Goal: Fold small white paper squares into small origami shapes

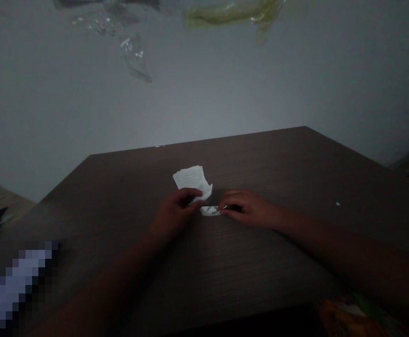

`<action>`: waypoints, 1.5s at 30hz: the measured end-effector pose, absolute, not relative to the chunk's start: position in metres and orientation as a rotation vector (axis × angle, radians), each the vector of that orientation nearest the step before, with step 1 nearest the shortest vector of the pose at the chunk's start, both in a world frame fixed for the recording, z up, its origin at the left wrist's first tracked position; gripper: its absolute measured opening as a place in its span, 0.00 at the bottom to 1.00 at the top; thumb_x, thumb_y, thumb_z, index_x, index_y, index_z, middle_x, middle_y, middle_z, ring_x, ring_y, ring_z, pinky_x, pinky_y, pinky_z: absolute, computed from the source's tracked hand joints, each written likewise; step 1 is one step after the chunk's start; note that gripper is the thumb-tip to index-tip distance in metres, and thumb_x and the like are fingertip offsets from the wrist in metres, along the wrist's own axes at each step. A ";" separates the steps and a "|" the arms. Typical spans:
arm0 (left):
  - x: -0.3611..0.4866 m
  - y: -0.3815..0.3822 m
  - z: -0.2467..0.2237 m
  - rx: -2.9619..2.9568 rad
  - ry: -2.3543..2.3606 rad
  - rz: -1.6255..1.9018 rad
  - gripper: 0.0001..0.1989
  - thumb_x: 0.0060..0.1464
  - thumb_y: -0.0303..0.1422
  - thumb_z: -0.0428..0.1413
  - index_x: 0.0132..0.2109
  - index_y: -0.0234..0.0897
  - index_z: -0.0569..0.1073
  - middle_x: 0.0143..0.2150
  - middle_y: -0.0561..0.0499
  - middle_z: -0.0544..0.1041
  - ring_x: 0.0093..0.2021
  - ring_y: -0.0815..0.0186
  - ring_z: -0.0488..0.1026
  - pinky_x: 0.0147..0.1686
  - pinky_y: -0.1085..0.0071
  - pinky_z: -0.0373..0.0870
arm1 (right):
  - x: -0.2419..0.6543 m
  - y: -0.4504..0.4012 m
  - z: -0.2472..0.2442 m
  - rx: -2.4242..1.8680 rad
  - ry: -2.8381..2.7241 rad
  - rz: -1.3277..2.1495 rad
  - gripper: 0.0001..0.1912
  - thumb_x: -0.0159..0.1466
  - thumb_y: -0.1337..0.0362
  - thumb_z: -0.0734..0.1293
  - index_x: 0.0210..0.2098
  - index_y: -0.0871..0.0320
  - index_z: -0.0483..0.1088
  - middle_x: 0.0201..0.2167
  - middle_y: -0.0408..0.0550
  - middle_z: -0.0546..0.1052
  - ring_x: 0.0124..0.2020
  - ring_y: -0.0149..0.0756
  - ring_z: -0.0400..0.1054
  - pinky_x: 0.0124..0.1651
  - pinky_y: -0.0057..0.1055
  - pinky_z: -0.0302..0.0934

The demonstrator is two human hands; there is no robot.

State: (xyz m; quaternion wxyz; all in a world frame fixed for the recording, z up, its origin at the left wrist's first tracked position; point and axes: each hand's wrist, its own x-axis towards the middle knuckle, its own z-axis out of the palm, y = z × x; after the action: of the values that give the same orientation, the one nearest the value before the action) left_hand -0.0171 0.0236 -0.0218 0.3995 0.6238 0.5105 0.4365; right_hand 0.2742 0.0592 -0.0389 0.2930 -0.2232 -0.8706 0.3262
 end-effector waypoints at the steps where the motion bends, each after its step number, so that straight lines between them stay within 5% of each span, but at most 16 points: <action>1: -0.016 0.023 -0.021 1.586 1.283 1.095 0.12 0.58 0.42 0.77 0.47 0.46 0.90 0.52 0.44 0.95 0.55 0.47 0.92 0.60 0.53 0.89 | 0.274 0.059 -0.039 -0.617 -2.313 0.882 0.06 0.81 0.62 0.75 0.49 0.49 0.88 0.45 0.48 0.88 0.46 0.44 0.81 0.58 0.44 0.76; 11: -0.021 0.026 -0.027 1.808 1.244 0.889 0.09 0.63 0.38 0.75 0.49 0.45 0.91 0.56 0.45 0.94 0.59 0.47 0.91 0.65 0.52 0.88 | 0.275 0.057 -0.043 -0.844 -2.220 1.019 0.05 0.77 0.59 0.78 0.50 0.51 0.86 0.42 0.46 0.88 0.41 0.42 0.81 0.49 0.38 0.73; 28: -0.024 0.029 -0.032 2.009 1.086 0.904 0.08 0.71 0.34 0.71 0.54 0.43 0.92 0.62 0.41 0.93 0.65 0.47 0.90 0.75 0.44 0.82 | 0.276 0.058 -0.047 -0.837 -2.271 0.989 0.05 0.78 0.60 0.78 0.52 0.52 0.85 0.45 0.47 0.90 0.45 0.43 0.84 0.52 0.40 0.76; 45: -0.021 0.026 -0.030 2.167 0.979 0.881 0.09 0.74 0.28 0.64 0.50 0.42 0.92 0.57 0.43 0.95 0.57 0.53 0.92 0.64 0.54 0.89 | 0.274 0.055 -0.042 -0.890 -2.229 0.935 0.07 0.76 0.61 0.78 0.50 0.50 0.79 0.42 0.44 0.88 0.41 0.41 0.82 0.49 0.39 0.76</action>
State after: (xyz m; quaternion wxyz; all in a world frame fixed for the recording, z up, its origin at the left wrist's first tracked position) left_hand -0.0209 0.0260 -0.0298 0.2982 0.8157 0.3685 0.3316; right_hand 0.2744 0.0546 -0.0424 0.2792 -0.3319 -0.8309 0.3485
